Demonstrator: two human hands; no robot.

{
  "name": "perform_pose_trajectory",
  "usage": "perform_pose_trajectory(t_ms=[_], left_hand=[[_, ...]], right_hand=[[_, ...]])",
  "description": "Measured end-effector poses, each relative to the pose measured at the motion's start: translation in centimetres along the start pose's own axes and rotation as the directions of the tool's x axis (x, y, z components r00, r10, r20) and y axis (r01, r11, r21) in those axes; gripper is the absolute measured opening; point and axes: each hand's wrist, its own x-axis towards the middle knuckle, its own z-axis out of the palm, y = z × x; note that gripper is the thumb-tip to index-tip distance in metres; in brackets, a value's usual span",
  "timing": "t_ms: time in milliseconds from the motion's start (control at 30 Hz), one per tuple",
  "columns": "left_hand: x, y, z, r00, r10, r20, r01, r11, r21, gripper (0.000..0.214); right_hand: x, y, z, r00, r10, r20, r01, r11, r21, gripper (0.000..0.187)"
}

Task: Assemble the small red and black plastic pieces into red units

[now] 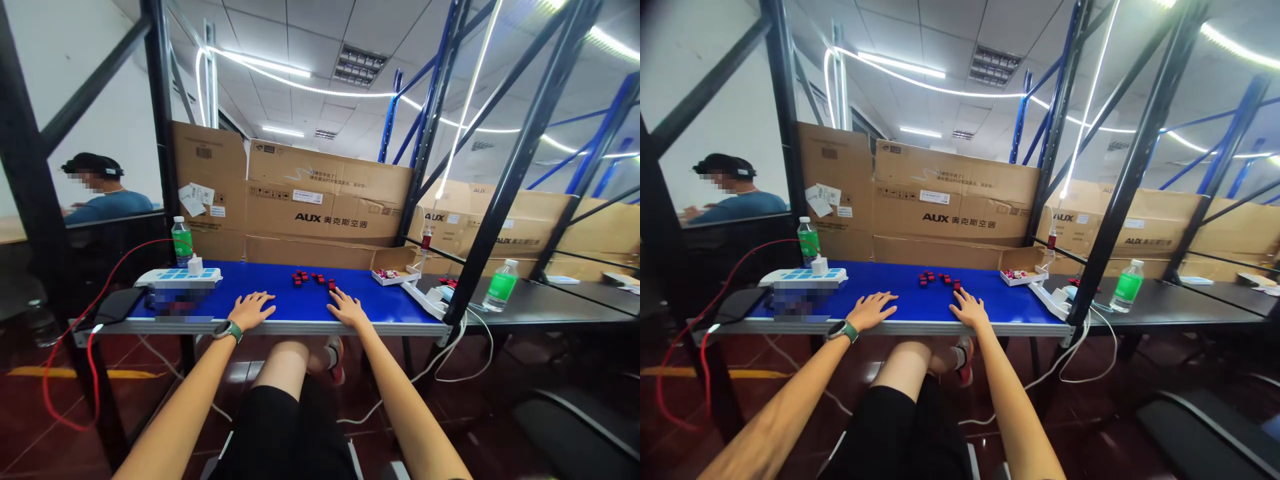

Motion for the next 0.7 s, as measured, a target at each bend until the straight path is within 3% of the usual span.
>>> perform_pose_trajectory(t_ms=[100, 167, 233, 333, 600, 700], left_hand=[[1.3, 1.7, 0.3, 0.996, -0.082, -0.024, 0.083, 0.995, 0.061, 0.052], [2.5, 3.2, 0.9, 0.989, -0.109, -0.102, 0.120, 0.987, 0.103, 0.051], [3.8, 4.4, 1.5, 0.989, 0.009, -0.147, 0.008, 0.994, 0.112, 0.053], [5.5, 5.0, 2.3, 0.974, 0.200, -0.109, -0.187, 0.976, 0.113, 0.067], [7.5, 4.5, 3.0, 0.964, 0.256, 0.068, -0.258, 0.966, 0.027, 0.068], [7.4, 4.7, 3.0, 0.970, 0.244, 0.019, -0.244, 0.970, 0.016, 0.061]], right_hand=[[0.2, 0.0, 0.2, 1.000, 0.008, 0.004, -0.008, 1.000, -0.020, 0.068], [0.4, 0.1, 0.3, 1.000, 0.006, 0.002, -0.006, 1.000, -0.027, 0.069], [0.5, 0.2, 0.5, 1.000, 0.002, -0.005, -0.002, 1.000, -0.031, 0.069], [0.5, 0.3, 0.7, 1.000, -0.006, -0.024, 0.005, 1.000, -0.016, 0.067], [0.2, 0.3, 0.7, 0.995, -0.035, -0.092, 0.041, 0.997, 0.063, 0.067], [0.3, 0.4, 0.7, 0.996, -0.030, -0.088, 0.036, 0.997, 0.067, 0.065]])
